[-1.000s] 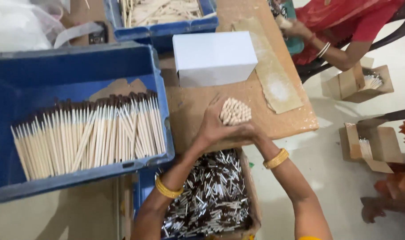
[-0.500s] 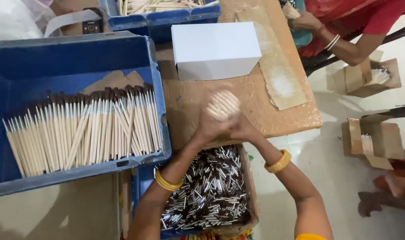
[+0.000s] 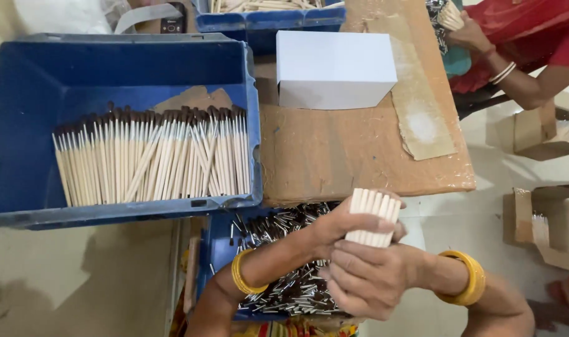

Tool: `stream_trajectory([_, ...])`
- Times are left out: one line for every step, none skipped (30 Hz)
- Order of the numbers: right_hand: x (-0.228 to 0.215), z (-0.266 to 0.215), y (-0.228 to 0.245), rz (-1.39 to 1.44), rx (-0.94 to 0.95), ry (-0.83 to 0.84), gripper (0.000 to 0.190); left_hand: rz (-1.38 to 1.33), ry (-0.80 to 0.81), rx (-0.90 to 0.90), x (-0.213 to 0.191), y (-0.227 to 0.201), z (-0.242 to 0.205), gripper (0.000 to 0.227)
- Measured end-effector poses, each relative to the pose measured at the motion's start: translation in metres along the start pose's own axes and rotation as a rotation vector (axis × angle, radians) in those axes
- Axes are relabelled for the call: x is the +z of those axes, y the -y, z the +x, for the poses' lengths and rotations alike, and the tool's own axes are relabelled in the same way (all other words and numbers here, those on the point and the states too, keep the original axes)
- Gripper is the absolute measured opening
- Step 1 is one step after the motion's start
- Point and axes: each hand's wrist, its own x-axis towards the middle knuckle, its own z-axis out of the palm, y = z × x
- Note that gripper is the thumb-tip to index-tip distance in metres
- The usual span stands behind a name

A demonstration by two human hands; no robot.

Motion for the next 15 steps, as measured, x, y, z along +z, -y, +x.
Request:
stream_trajectory([-0.007, -0.006, 0.001, -0.002, -0.003, -0.003, 0.017, 0.005, -0.001, 0.002, 0.006, -0.01, 0.005, 0.06])
stream_trajectory([-0.013, -0.012, 0.002, 0.153, 0.208, -0.02, 0.018, 0.146, -0.082, 0.032, 0.011, -0.02, 0.011, 0.065])
stream_trajectory([-0.019, -0.019, 0.003, 0.308, 0.418, -0.039, 0.023, 0.286, -0.162, 0.064, 0.017, -0.03, 0.017, 0.069])
stream_trajectory([-0.006, -0.041, 0.002, 0.308, 0.422, -0.039, 0.023, 0.285, -0.161, 0.061, 0.01, -0.04, 0.029, 0.069])
stream_trajectory([0.007, -0.064, 0.002, 0.315, 0.623, -0.144, 0.005, 0.759, -0.359, 0.253, 0.004, -0.05, 0.041, 0.077])
stream_trajectory([0.021, -0.087, 0.0, 0.315, 0.824, -0.252, 0.017, 1.236, -0.55, 0.451, -0.002, -0.062, 0.054, 0.085])
stream_trajectory([0.041, -0.102, -0.009, 0.31, 0.826, -0.254, 0.017, 1.238, -0.544, 0.451, -0.016, -0.071, 0.069, 0.085])
stream_trajectory([0.062, -0.118, -0.018, 0.415, 1.133, -0.547, 0.014, 1.568, -0.746, 0.563, -0.029, -0.079, 0.085, 0.079])
stream_trajectory([0.082, -0.135, -0.027, 0.514, 1.426, -0.857, 0.014, 1.896, -0.952, 0.676, -0.043, -0.088, 0.101, 0.072])
stream_trajectory([0.087, -0.142, -0.025, 0.506, 1.432, -0.861, 0.014, 1.896, -0.941, 0.673, -0.051, -0.1, 0.114, 0.072])
stream_trajectory([0.091, -0.149, -0.024, 0.464, 1.447, -0.846, 0.016, 2.018, -1.049, 0.535, -0.059, -0.112, 0.128, 0.068])
stream_trajectory([0.096, -0.156, -0.025, 0.425, 1.459, -0.83, 0.018, 2.134, -1.159, 0.388, -0.067, -0.127, 0.143, 0.065])
stream_trajectory([0.097, -0.155, -0.026, 0.42, 1.462, -0.833, 0.018, 2.136, -1.152, 0.388, -0.087, -0.14, 0.153, 0.065])
stream_trajectory([0.095, -0.155, -0.023, 0.401, 1.462, -0.808, 0.018, 2.141, -1.221, 0.34, -0.108, -0.149, 0.165, 0.068])
stream_trajectory([0.094, -0.155, -0.021, 0.382, 1.462, -0.783, 0.019, 2.144, -1.29, 0.292, -0.128, -0.158, 0.177, 0.071])
